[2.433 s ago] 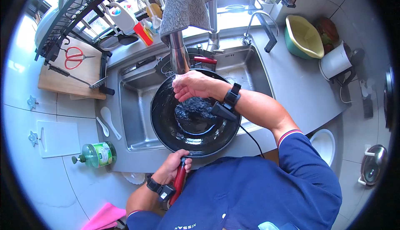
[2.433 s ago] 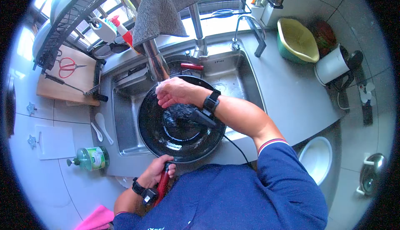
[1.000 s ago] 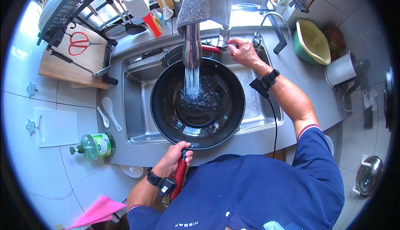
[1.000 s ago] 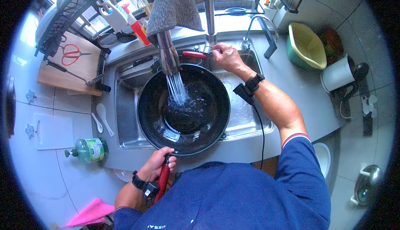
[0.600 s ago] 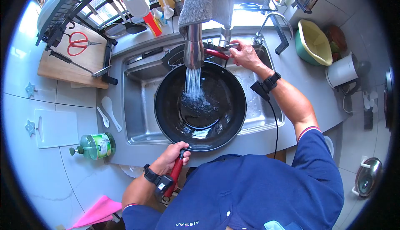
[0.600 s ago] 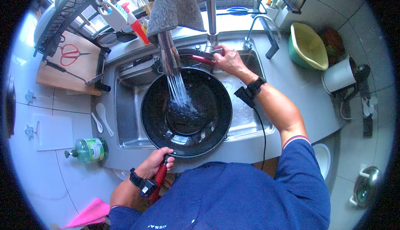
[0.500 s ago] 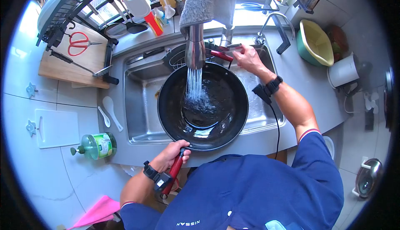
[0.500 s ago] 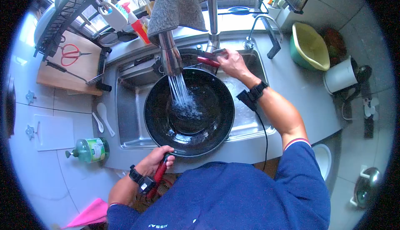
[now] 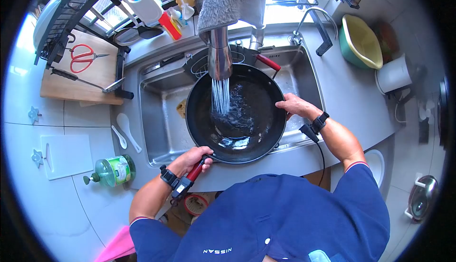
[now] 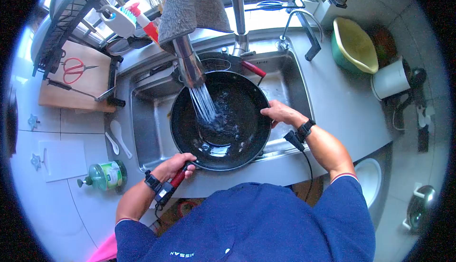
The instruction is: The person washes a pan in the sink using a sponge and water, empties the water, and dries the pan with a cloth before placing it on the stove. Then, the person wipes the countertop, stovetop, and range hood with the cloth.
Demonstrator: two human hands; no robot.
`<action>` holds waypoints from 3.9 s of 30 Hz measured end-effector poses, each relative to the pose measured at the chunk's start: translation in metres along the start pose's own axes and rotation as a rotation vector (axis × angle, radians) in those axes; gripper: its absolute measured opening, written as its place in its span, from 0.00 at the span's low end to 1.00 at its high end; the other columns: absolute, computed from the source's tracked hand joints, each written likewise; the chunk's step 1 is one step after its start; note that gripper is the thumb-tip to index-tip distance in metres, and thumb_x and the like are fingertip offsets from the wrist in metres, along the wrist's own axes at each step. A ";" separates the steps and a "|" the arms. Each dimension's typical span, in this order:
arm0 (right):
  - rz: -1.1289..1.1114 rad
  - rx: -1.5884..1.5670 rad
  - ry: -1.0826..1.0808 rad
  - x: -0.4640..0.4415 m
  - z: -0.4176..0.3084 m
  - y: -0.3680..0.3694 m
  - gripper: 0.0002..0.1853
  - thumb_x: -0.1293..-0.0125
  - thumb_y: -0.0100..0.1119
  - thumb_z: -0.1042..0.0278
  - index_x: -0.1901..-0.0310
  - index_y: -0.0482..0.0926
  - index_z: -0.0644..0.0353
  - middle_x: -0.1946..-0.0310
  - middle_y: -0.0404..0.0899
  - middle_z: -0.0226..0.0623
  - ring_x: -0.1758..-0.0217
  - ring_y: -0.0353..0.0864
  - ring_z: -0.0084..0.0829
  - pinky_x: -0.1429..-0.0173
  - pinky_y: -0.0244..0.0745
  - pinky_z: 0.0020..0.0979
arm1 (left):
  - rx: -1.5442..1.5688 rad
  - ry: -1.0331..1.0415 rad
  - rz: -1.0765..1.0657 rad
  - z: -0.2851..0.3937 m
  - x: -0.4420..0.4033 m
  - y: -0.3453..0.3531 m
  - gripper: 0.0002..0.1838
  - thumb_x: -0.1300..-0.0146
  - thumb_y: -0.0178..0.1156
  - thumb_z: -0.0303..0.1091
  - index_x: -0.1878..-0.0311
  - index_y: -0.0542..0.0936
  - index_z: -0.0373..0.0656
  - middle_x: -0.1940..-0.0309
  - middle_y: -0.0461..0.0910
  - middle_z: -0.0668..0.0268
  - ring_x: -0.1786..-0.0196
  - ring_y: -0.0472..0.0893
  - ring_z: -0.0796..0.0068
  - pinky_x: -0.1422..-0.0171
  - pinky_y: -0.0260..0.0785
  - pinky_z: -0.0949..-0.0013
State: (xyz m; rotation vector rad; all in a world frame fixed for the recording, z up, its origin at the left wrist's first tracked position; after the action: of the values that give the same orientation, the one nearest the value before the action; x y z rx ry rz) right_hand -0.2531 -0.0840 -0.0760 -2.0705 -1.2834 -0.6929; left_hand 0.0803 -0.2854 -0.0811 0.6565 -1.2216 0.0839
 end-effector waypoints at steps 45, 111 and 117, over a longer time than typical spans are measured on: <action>0.294 -0.035 -0.167 0.091 -0.027 0.014 0.14 0.40 0.52 0.70 0.66 0.81 0.76 0.76 0.83 0.43 0.77 0.84 0.31 0.76 0.82 0.32 | -0.360 0.150 0.116 0.073 0.014 -0.034 0.36 0.26 0.43 0.69 0.61 0.78 0.41 0.81 0.74 0.69 0.83 0.72 0.82 0.80 0.67 0.76; 0.347 -0.222 -0.234 0.002 -0.050 -0.073 0.14 0.27 0.59 0.56 0.62 0.76 0.59 0.76 0.74 0.28 0.81 0.73 0.20 0.80 0.68 0.24 | -0.564 0.157 0.305 0.078 0.035 -0.024 0.14 0.29 0.54 0.38 0.69 0.76 0.40 0.84 0.73 0.69 0.84 0.72 0.79 0.81 0.66 0.72; 0.381 -0.204 -0.269 0.047 -0.069 -0.094 0.20 0.26 0.57 0.56 0.39 0.77 0.59 0.76 0.74 0.24 0.82 0.68 0.15 0.80 0.65 0.20 | -0.454 0.094 0.158 0.058 0.043 0.005 0.15 0.27 0.53 0.38 0.69 0.79 0.39 0.84 0.74 0.69 0.84 0.73 0.79 0.80 0.68 0.73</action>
State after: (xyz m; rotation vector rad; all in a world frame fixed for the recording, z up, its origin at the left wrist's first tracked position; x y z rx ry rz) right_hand -0.3283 -0.0726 0.0239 -2.5513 -0.9362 -0.3950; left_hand 0.0455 -0.3229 -0.0298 0.1584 -1.1487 -0.0312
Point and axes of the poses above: each hand's wrist, its own x-axis away from the middle knuckle, its own y-axis out of the palm, z = x × y, the point moved 8 cm from there along -x, towards the middle knuckle
